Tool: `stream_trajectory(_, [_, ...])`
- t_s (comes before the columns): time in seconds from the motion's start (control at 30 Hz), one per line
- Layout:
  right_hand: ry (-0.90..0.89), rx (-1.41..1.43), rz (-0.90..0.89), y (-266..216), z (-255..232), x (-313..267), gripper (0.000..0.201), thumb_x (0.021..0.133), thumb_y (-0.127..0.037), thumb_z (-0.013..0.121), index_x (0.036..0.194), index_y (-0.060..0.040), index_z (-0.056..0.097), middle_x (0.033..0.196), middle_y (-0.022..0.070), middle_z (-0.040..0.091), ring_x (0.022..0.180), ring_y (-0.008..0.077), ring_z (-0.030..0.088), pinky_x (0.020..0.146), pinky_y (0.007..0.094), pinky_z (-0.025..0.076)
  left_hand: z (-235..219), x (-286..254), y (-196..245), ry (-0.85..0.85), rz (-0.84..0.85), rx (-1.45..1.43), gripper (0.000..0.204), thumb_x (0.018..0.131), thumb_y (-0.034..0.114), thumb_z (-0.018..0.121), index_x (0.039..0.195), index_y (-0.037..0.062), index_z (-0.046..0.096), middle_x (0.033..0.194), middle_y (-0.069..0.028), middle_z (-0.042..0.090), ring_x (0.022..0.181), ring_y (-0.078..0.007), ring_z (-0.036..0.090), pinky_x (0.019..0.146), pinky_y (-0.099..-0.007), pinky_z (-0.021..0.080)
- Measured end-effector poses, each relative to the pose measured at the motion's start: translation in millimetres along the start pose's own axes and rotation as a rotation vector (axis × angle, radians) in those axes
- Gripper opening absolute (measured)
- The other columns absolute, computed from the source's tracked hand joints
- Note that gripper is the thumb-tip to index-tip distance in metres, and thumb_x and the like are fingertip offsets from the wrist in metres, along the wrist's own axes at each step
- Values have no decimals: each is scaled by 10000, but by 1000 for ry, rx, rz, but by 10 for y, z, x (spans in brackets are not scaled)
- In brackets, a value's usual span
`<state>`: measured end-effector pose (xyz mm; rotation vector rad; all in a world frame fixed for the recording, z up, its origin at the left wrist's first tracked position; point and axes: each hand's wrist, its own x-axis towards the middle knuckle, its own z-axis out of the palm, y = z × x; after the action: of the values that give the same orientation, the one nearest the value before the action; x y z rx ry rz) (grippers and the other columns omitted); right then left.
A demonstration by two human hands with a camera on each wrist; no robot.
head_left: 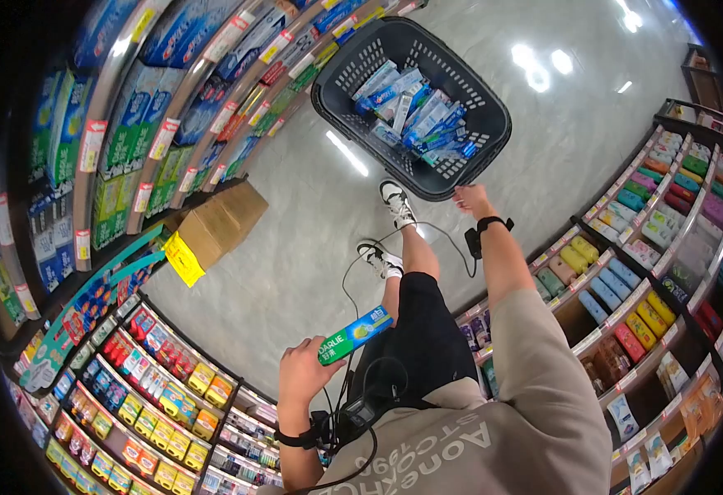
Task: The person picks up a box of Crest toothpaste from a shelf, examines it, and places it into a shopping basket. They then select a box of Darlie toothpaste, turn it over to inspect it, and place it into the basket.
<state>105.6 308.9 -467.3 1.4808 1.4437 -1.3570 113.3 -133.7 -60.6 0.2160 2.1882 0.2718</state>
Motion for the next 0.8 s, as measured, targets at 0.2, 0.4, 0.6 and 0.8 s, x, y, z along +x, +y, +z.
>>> stream_trajectory(0.2, [-121, 358, -10, -122, -242, -521, 433, 983, -326, 655, 1293, -30, 592, 1369, 119, 613, 1011, 279, 703, 813, 381, 566, -374, 141, 189, 98, 26, 50, 439, 724, 366, 860, 1000, 87, 665, 886, -125, 714, 808, -357, 697, 766, -462, 535])
stream_trajectory(0.4, [-198, 490, -23, -267, -434, -591, 694, 942, -338, 713, 1522, -123, 397, 1527, 98, 469, 1141, 341, 652, 944, 464, 542, -686, 282, 347, 142, 66, 67, 447, 747, 413, 836, 1013, 94, 669, 902, -134, 719, 815, -373, 698, 765, -466, 543])
stream_trajectory(0.6, [-75, -51, -247, -94, -512, 393, 111, 912, -190, 652, 938, -83, 663, 849, 95, 695, 703, 278, 686, 562, 438, 542, -805, 176, 306, 105, -19, 118, 510, 744, 504, 811, 1062, 125, 685, 951, -140, 726, 865, -388, 706, 799, -486, 554])
stream_trajectory(0.8, [-42, -873, -664, -993, -447, -386, 243, 775, -270, 634, 718, -61, 746, 748, 144, 745, 761, 309, 746, 741, 434, 600, -876, -23, 86, 237, -25, 40, 589, 766, 603, 771, 1155, 166, 700, 1059, -132, 742, 945, -375, 713, 870, -495, 553])
